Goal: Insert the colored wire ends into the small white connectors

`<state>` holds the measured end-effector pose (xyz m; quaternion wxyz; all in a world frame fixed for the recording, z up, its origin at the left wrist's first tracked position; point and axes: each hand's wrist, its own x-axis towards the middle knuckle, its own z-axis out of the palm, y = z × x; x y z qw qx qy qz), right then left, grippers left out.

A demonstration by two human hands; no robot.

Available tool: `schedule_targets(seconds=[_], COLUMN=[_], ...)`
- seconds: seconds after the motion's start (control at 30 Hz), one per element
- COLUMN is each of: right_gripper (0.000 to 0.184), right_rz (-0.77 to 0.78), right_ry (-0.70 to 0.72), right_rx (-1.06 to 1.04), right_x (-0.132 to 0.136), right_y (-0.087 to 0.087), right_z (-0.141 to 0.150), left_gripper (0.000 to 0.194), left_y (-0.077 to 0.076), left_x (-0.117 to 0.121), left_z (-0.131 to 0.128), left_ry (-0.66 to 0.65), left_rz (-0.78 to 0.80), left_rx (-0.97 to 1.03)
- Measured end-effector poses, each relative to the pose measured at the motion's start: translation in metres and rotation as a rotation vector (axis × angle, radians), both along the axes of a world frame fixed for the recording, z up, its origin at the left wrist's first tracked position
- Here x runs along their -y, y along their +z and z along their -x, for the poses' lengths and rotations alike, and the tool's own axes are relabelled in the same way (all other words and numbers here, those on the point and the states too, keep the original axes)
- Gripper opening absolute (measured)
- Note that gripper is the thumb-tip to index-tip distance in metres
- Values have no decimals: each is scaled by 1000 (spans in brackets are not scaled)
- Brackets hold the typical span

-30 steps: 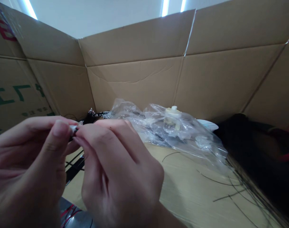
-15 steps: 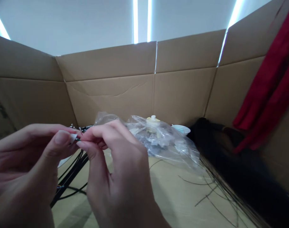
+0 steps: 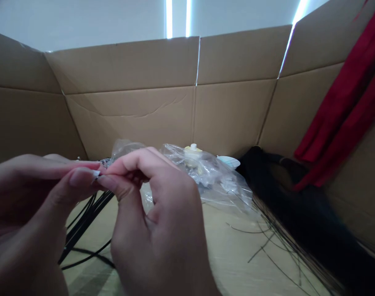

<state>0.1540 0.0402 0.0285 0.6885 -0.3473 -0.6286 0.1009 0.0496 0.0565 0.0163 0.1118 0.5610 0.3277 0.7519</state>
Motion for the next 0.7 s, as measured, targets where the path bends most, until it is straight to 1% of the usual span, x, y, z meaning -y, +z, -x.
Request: schedule_targets(seconds=[0.07, 0.2, 0.27, 0.33, 0.43, 0.53, 0.6, 0.67, 0.7], right_gripper=[20, 18, 17, 17, 15, 8, 4, 3, 5], right_rz=[1, 22, 60, 91, 101, 106, 133, 155, 151], right_ry=[-7, -8, 12, 62, 137, 155, 209, 280, 300], right_rx=[-8, -36, -51, -75, -129, -163, -164, -166, -176], right_x=[-2, -10, -13, -14, -13, -12, -11, -12, -12], right_y=[0, -3, -3, -2, 0, 1, 1, 0, 0], right_z=[2, 5, 5, 4, 1, -1, 0, 2, 4], left_gripper=[11, 7, 10, 12, 10, 11, 13, 13, 11], left_y=[-1, -1, 0, 2, 6, 9, 10, 11, 11], left_x=[-2, -3, -5, -10, -18, -23, -23, -21, -20], left_z=[-2, -1, 4, 11, 21, 25, 27, 27, 27], left_ry=[14, -4, -69, -218, -376, -448, -479, -487, -469], left_rz=[-18, -34, 8, 68, 129, 147, 149, 146, 139], left_rx=[7, -64, -53, -108, -99, -46, -29, -18, -13])
